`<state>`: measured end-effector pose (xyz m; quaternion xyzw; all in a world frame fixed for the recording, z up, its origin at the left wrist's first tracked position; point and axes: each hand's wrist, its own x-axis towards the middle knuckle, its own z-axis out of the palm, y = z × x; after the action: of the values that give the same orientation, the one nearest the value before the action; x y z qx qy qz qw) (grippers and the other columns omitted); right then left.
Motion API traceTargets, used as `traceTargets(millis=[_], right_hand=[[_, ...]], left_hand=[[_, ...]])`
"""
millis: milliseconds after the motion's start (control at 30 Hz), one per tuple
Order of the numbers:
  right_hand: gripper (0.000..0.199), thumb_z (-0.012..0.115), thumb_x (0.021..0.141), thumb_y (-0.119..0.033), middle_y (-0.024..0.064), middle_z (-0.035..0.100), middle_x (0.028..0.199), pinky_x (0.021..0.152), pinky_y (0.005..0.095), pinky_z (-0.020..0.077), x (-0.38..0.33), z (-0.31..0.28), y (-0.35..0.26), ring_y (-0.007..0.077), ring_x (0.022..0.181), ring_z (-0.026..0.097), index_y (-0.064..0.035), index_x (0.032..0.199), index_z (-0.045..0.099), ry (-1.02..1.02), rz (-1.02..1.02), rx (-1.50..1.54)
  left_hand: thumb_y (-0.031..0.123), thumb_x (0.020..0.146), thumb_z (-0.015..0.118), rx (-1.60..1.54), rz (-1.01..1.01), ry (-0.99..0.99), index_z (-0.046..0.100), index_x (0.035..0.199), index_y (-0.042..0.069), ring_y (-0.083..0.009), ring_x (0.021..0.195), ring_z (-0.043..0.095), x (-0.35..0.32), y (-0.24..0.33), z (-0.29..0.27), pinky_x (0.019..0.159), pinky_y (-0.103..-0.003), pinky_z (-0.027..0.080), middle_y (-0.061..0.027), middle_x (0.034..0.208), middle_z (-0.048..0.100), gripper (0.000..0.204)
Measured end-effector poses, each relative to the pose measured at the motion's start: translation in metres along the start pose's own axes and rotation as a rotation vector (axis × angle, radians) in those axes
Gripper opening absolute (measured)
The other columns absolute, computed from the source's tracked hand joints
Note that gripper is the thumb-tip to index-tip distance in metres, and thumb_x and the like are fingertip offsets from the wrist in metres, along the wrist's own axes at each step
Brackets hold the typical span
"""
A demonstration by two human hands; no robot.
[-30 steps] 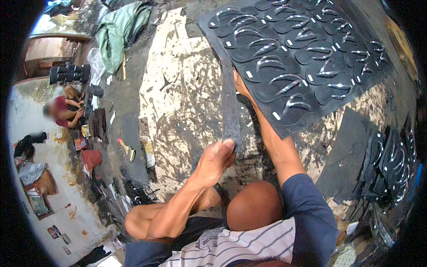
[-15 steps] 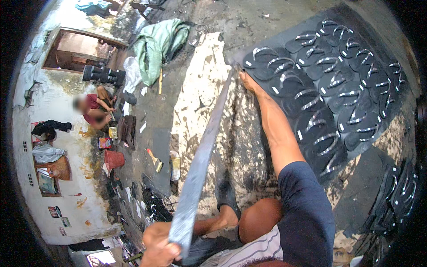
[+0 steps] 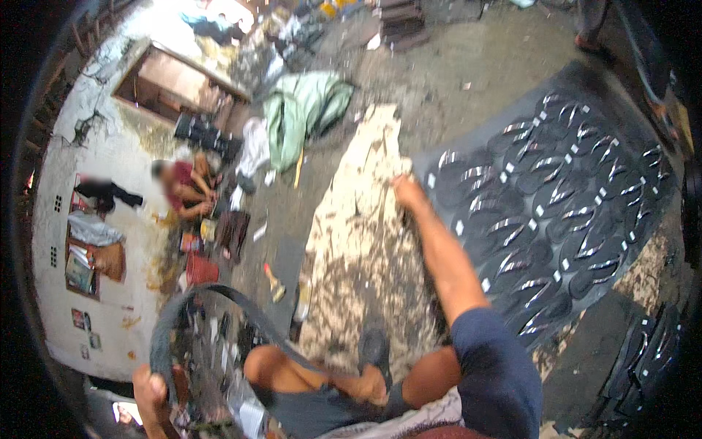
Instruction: The person sits on the floor and arranges black flip-flops in neat rows on a large black mat. They pick up flip-flops from a pile, place them on the mat, and adjust their positions to form organized lines.
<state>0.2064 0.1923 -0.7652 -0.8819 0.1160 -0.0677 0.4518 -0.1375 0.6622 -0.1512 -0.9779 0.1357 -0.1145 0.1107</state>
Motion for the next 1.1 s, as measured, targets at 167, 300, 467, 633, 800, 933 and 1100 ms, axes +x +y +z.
traceTargets(millis=[167, 300, 467, 633, 800, 933, 1100], right_hand=[[0.046, 0.044, 0.099, -0.039, 0.0257, 0.062, 0.084, 0.073, 0.0473, 0.0499, -0.114, -0.076, -0.067, 0.0421, 0.079, 0.063, 0.0042, 0.115, 0.046, 0.077, 0.101, 0.540], [0.047, 0.047, 0.100, -0.042, 0.0019, 0.050, 0.069, 0.043, 0.0287, 0.0432, -0.242, -0.154, -0.061, 0.0103, 0.049, 0.049, -0.0042, 0.129, 0.043, 0.013, 0.189, 0.879], [0.049, 0.047, 0.100, -0.046, 0.0013, 0.051, 0.078, 0.046, 0.0236, 0.0457, -0.416, -0.264, 0.027, 0.0066, 0.054, 0.049, -0.0084, 0.131, 0.043, 0.557, 0.553, 0.797], [0.045, 0.058, 0.097, -0.025, 0.0018, 0.051, 0.080, 0.043, 0.0232, 0.0432, -0.551, -0.266, 0.033, 0.0076, 0.053, 0.049, -0.0045, 0.132, 0.039, 1.016, 0.589, 0.758], [0.044, 0.058, 0.093, -0.009, 0.0063, 0.056, 0.092, 0.044, 0.0247, 0.0475, -0.629, -0.191, 0.044, 0.0101, 0.059, 0.057, -0.0014, 0.131, 0.037, 1.100, 0.854, 0.814], [0.045, 0.058, 0.094, -0.015, 0.0111, 0.059, 0.108, 0.066, 0.0305, 0.0542, -0.648, -0.168, 0.065, 0.0170, 0.087, 0.062, -0.0011, 0.132, 0.039, 1.116, 0.829, 0.834], [0.058, 0.056, 0.094, -0.031, 0.0219, 0.047, 0.140, 0.111, 0.0419, 0.0294, -0.589, -0.194, 0.087, 0.0347, 0.135, 0.039, 0.0034, 0.140, 0.043, 0.959, 0.826, 0.265]], left_hand=[[0.030, 0.101, 0.044, -0.656, 0.448, -0.559, 0.062, 0.104, 0.001, -0.0168, 0.081, 0.056, 0.249, 0.107, 0.108, 0.073, -0.032, 0.045, -0.0037, 0.086, 0.062, 0.034], [0.035, 0.102, 0.042, -0.512, 0.424, 0.220, 0.060, 0.112, -0.003, -0.0283, 0.098, 0.059, 0.454, 0.072, 0.159, 0.089, -0.037, 0.044, -0.0145, 0.105, 0.064, 0.043], [0.043, 0.100, 0.047, -1.374, -0.245, 0.158, 0.052, 0.131, 0.001, -0.0266, 0.109, 0.057, 0.443, 0.236, 0.206, 0.087, -0.040, 0.047, -0.0138, 0.119, 0.061, 0.053], [0.038, 0.099, 0.051, -1.183, 0.400, -1.381, 0.054, 0.119, 0.002, -0.0247, 0.085, 0.062, 0.139, 0.415, 0.439, 0.076, -0.043, 0.052, -0.0125, 0.104, 0.065, 0.041], [0.035, 0.086, 0.074, -1.543, -0.534, -1.388, 0.036, 0.136, 0.011, -0.0244, 0.098, 0.061, -0.079, 0.457, 0.484, 0.079, -0.041, 0.051, -0.0089, 0.115, 0.055, 0.067], [0.039, 0.082, 0.078, -1.540, -0.714, -1.430, 0.049, 0.113, 0.013, -0.0181, 0.084, 0.059, -0.093, 0.479, 0.468, 0.076, -0.035, 0.050, -0.0019, 0.097, 0.057, 0.049], [0.042, 0.079, 0.080, -1.618, -0.611, -1.419, 0.061, 0.105, 0.007, -0.0131, 0.054, 0.053, -0.091, 0.509, 0.401, 0.044, -0.027, 0.036, -0.0021, 0.083, 0.063, 0.048]])
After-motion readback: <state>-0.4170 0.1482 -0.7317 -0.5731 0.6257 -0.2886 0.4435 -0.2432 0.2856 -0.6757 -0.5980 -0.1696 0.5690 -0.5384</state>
